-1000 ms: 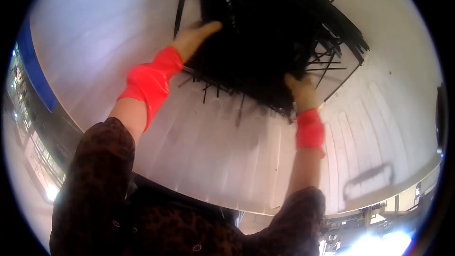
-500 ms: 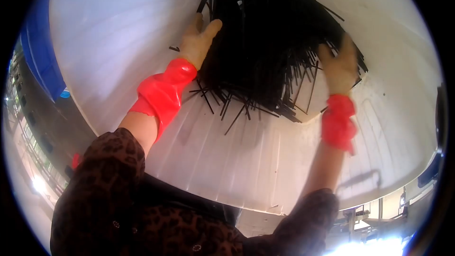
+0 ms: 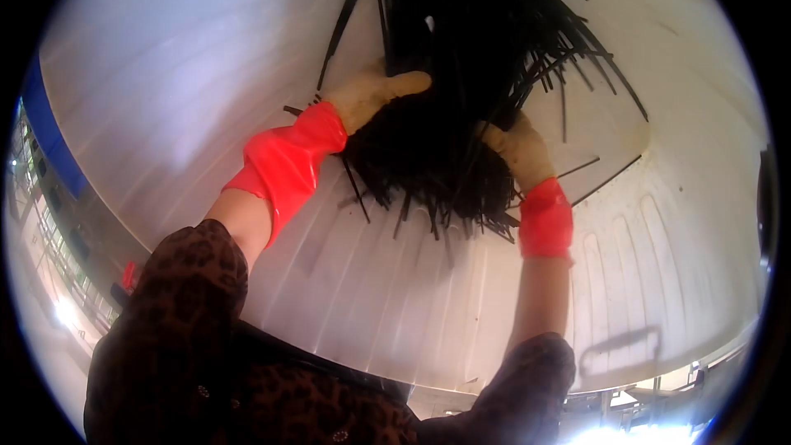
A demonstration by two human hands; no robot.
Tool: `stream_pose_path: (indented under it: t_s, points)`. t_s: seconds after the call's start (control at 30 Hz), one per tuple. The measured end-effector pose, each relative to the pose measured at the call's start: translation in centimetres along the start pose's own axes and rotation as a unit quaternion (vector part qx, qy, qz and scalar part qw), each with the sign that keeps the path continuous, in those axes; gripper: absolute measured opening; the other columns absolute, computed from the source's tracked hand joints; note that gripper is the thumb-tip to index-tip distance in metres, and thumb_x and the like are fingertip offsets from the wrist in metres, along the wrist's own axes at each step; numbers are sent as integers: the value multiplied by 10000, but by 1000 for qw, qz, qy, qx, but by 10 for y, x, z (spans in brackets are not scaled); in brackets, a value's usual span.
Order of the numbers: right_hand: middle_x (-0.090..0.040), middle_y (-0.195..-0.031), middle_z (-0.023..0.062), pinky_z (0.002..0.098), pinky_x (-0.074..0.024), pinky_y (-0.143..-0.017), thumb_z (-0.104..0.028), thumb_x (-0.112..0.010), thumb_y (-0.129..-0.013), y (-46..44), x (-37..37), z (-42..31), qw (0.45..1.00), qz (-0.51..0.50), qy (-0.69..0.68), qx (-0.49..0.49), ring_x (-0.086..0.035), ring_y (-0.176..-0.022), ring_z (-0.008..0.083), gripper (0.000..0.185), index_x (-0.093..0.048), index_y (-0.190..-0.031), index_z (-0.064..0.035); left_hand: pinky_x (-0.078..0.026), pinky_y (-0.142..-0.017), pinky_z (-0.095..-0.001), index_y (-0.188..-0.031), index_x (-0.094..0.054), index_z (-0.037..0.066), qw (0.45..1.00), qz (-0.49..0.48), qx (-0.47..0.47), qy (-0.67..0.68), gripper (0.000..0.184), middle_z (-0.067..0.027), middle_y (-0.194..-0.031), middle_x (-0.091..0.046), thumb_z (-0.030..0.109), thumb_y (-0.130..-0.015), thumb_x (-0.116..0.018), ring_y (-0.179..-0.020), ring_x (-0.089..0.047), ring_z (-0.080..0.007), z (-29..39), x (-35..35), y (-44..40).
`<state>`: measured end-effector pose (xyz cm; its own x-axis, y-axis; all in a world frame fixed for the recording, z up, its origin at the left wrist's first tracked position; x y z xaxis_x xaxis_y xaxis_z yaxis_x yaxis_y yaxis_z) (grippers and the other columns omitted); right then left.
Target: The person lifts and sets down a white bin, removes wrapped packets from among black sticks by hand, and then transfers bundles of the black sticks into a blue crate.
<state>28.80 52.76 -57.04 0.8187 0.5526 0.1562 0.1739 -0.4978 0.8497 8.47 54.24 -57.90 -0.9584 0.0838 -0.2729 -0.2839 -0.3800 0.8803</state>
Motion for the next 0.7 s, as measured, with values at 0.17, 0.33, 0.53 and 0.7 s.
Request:
stream_pose_path:
  t_s: [0.17,0.33,0.53,0.7]
  points:
    - [-583,-857,112,255,-417,-703,-301,-591,-694,-2,-29,-52,978,-13,-210,10,-531,-780,162,466,-526,-1006,38,-439,-817,-283,-1179,-395,-25,966,-71,49,244,435,-106,-1048,-543,160,-810,-536,-898,-544,-177,28,-16,12]
    - [-584,-865,86,253,-417,-695,-245,-573,-706,59,-27,-97,959,-12,-279,48,-521,-776,135,412,-529,-996,45,-423,-832,-282,-1167,-434,11,980,-50,121,151,398,-103,-1058,-541,164,-808,-509,-923,-535,-176,59,-31,79]
    - [-522,-684,18,244,-402,-543,-232,-536,-720,133,-17,-119,954,58,-294,15,-479,-604,114,341,-518,-954,15,-343,-868,-228,-1158,-432,-5,998,-24,-42,32,492,-73,-997,-555,200,-739,-587,-895,-518,-151,102,-51,158]
    - [-528,-813,102,249,-402,-588,-310,-468,-818,72,-4,-113,921,81,-345,160,-485,-684,145,345,-485,-912,22,-406,-759,-225,-1087,-470,-7,986,-32,-160,11,469,-58,-922,-560,119,-668,-637,-796,-505,-112,174,-64,124]
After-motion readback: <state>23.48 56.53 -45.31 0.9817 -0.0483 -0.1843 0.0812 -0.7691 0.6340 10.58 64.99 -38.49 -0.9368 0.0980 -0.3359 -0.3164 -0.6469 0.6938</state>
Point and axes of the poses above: each hand's wrist, its own y-axis away from the middle knuckle, its own x-axis out of the back of the hand, z = x × y, the point moved 9 cm from there along -y, towards the middle knuckle
